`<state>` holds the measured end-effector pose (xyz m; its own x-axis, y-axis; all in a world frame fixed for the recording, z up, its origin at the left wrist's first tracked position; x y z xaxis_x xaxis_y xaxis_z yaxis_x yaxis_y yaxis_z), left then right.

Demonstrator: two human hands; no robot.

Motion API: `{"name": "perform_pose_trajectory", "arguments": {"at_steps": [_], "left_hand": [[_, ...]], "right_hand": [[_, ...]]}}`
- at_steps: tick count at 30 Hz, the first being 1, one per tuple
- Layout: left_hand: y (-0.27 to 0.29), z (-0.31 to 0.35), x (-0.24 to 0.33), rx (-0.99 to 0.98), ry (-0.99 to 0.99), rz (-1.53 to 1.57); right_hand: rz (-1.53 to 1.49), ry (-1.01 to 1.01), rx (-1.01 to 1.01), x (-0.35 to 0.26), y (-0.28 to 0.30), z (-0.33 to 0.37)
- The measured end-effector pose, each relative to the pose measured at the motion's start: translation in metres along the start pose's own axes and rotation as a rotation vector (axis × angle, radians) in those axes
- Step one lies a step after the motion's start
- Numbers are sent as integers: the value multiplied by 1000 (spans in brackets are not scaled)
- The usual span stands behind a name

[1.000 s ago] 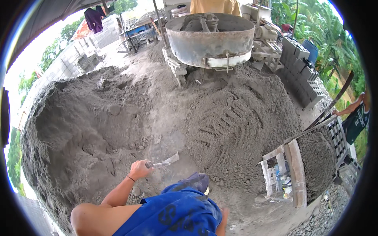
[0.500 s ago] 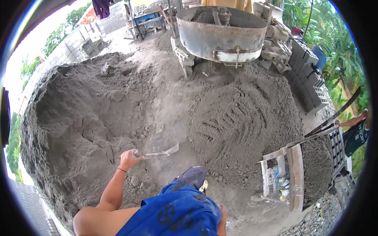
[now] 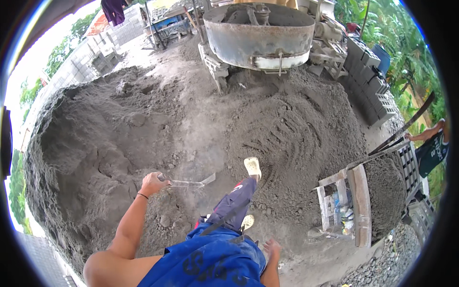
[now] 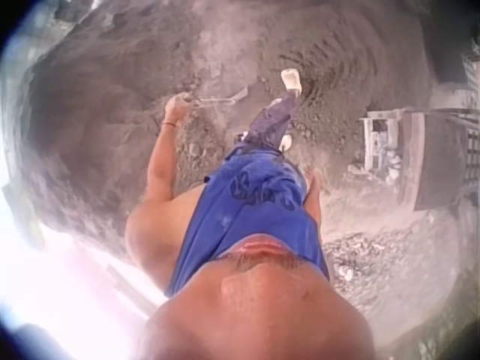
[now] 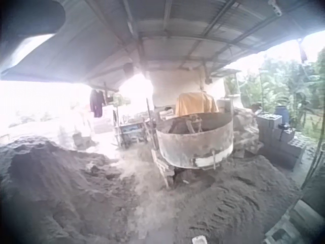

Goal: The person rakes a cement mixture on the ground with a hoe, then levels and pats the mixture onto a cinder block mold tray by hand.

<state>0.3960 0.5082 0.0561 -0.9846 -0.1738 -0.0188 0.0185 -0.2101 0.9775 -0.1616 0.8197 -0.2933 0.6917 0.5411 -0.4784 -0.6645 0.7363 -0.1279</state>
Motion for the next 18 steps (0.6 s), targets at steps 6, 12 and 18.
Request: {"name": "perform_pose_trajectory", "arguments": {"at_steps": [6, 12, 18], "left_hand": [[1, -17, -7, -45, -36, 9], [17, -39, -9, -89, -70, 51], [8, -100, -23, -162, -121, 80]], "right_hand": [[280, -10, 81, 27, 45, 41], [-100, -146, 294, 80, 95, 41], [-266, -171, 365, 87, 106, -4]]}}
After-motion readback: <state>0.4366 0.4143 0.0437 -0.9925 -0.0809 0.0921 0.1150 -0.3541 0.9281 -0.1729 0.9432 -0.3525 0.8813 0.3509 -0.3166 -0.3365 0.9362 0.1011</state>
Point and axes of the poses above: each hand's wrist, its own z-axis away from the middle knuckle, its own y-axis out of the back of the hand, x = y × z, the point moved 3 cm from there along -z, towards the middle knuckle, and after that the axes turned 15 degrees about -z, right-handed, at the moved point
